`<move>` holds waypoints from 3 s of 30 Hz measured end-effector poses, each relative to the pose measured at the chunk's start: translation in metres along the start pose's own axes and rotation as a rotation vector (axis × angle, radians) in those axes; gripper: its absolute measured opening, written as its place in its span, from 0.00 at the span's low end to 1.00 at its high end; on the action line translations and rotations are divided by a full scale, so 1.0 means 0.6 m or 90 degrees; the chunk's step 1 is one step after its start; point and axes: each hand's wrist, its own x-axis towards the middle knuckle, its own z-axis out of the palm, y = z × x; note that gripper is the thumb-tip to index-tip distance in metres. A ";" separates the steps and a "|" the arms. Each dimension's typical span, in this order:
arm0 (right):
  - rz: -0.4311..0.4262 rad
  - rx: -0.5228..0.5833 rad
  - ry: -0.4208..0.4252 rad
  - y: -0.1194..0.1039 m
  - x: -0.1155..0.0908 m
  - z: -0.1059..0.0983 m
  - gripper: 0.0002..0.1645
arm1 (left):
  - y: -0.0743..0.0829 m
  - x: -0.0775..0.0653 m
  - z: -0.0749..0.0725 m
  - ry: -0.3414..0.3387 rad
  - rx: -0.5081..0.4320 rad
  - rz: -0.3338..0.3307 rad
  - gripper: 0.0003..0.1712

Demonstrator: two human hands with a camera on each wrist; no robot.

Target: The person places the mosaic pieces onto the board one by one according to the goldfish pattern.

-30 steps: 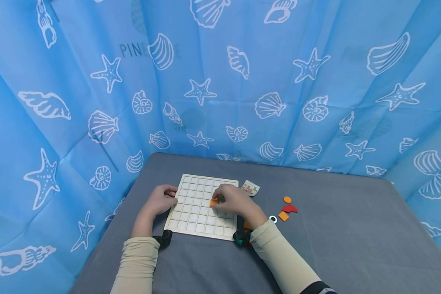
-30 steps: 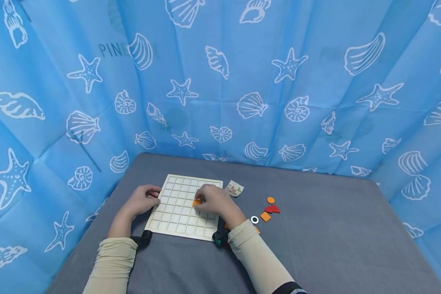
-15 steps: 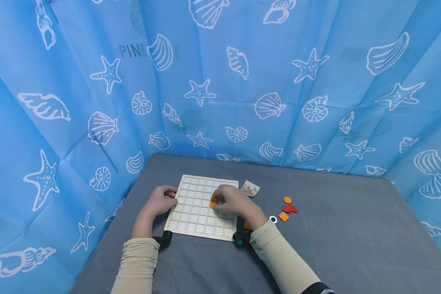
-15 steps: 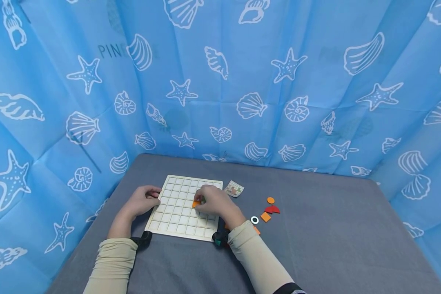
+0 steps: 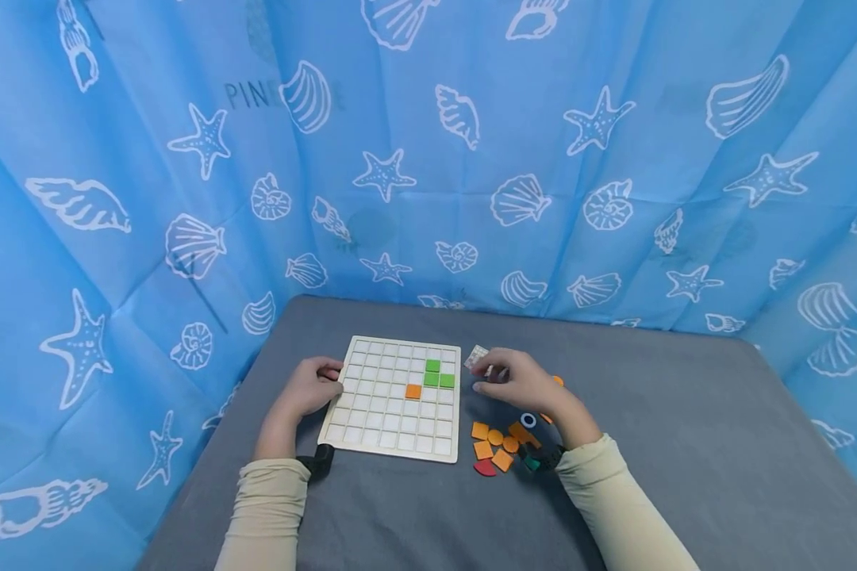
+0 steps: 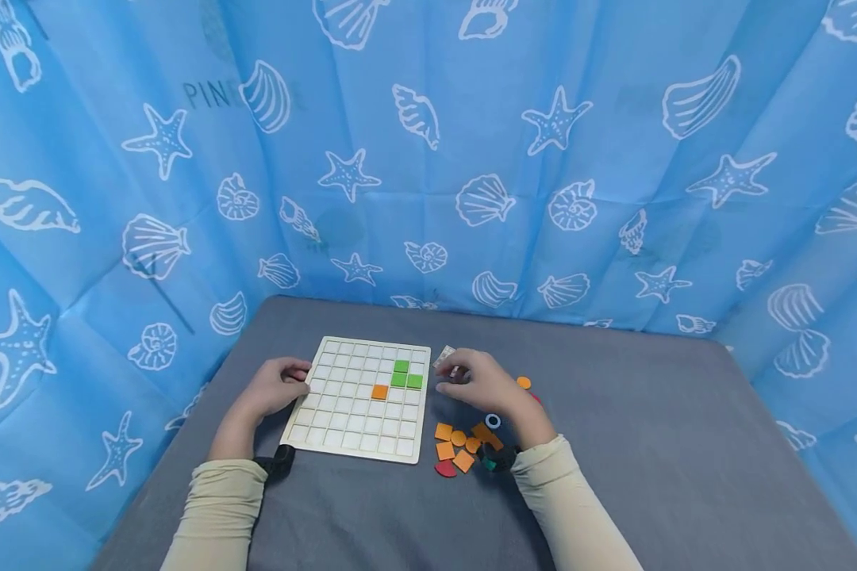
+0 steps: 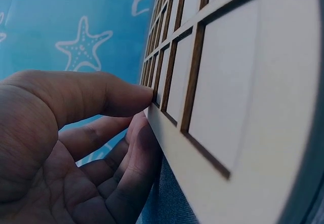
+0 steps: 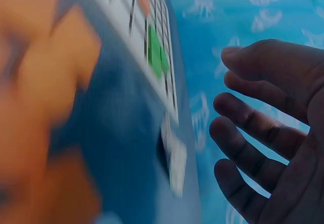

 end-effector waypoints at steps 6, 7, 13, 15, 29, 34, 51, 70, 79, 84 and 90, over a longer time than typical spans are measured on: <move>0.032 -0.008 0.029 0.052 -0.083 -0.049 0.15 | 0.002 0.001 0.000 0.002 0.008 -0.001 0.26; 0.034 -0.008 0.032 0.061 -0.096 -0.054 0.15 | 0.001 0.001 0.000 0.001 0.010 -0.001 0.26; 0.050 0.012 0.056 0.097 -0.159 -0.067 0.13 | -0.001 0.002 0.001 -0.001 0.012 -0.006 0.26; 0.056 0.013 0.061 0.102 -0.171 -0.067 0.13 | -0.002 0.002 0.001 0.000 0.014 -0.009 0.26; 0.147 -0.060 0.074 0.111 -0.172 -0.050 0.17 | -0.013 -0.001 0.006 0.002 0.010 -0.001 0.27; 0.163 -0.063 0.085 0.107 -0.166 -0.047 0.18 | -0.008 0.002 0.004 0.005 0.011 -0.001 0.26; 0.150 -0.071 0.066 0.102 -0.153 -0.046 0.12 | -0.002 0.000 -0.001 0.007 0.007 0.000 0.26; 0.094 -0.031 0.084 0.050 -0.112 -0.026 0.12 | 0.000 -0.002 -0.002 -0.005 0.005 -0.003 0.26; 0.056 -0.008 0.039 -0.005 -0.046 0.023 0.13 | -0.006 -0.001 -0.003 -0.003 0.001 -0.003 0.26; 0.036 -0.041 0.010 -0.030 -0.013 0.054 0.13 | -0.003 0.001 -0.003 0.003 0.001 -0.003 0.26; -0.018 -0.073 -0.013 -0.053 0.019 0.092 0.12 | -0.001 0.003 -0.003 0.006 0.006 -0.007 0.26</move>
